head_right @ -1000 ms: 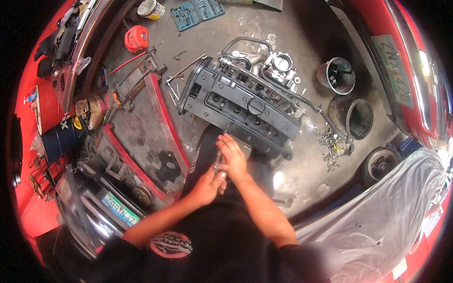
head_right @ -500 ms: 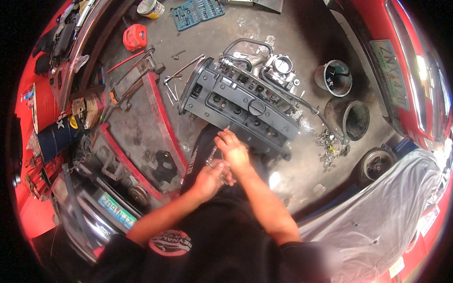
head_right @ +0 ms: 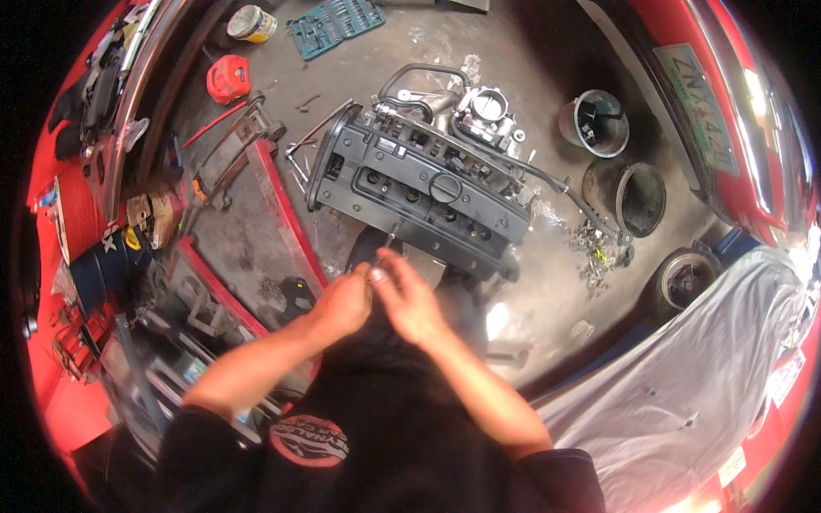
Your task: The person assembles a car engine block on a workbench, using a wrench and socket to tighten bolts on the cylinder head. They repeatedly position bolts, turn the wrench, and adjust components on the engine block.
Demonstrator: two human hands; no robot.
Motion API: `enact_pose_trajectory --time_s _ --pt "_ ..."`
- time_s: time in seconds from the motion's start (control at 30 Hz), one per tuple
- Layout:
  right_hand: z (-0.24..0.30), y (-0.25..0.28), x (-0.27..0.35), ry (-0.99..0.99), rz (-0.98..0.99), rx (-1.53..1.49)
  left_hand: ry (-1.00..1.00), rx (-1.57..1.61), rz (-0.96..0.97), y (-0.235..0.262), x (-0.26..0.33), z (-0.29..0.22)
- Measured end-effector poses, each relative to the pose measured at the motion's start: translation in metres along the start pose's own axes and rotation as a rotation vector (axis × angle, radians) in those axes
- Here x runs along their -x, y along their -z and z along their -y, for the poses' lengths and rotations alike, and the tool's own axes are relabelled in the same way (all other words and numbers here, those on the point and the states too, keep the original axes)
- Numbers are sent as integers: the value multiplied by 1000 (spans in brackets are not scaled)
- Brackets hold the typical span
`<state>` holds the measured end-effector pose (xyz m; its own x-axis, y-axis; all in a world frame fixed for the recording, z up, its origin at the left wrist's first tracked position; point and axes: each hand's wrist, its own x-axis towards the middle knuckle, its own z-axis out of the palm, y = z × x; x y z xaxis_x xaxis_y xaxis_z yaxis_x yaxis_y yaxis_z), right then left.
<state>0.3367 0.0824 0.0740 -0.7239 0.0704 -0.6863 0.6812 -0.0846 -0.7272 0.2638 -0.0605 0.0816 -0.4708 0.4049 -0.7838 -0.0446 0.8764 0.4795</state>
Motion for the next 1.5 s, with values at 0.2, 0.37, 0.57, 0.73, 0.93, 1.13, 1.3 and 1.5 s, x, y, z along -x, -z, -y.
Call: enact_pose_trajectory --time_s 0.2,0.37,0.57,0.73,0.93,1.13,1.3,1.5 --pt "-6 -43 3 62 -45 -215 -242 -173 146 25 -9 10" --pt "-17 -43 9 -135 -117 -271 -174 -288 213 20 -12 -1" --pt "-22 -51 16 -335 -88 -763 -90 -157 64 22 -9 -1" --pt "-29 -76 16 -171 -107 -1204 -702 -178 -168 46 -35 0" --pt "-41 -100 22 -31 -232 -834 -825 -330 374 85 -67 -10" --pt "-27 -94 28 61 -289 -317 -949 -676 550 94 -69 -18" --pt "-10 -75 42 -73 -243 -335 -1122 -685 343 83 -54 -23" --pt "0 -43 50 195 -441 236 -944 -467 118 71 -36 -12"
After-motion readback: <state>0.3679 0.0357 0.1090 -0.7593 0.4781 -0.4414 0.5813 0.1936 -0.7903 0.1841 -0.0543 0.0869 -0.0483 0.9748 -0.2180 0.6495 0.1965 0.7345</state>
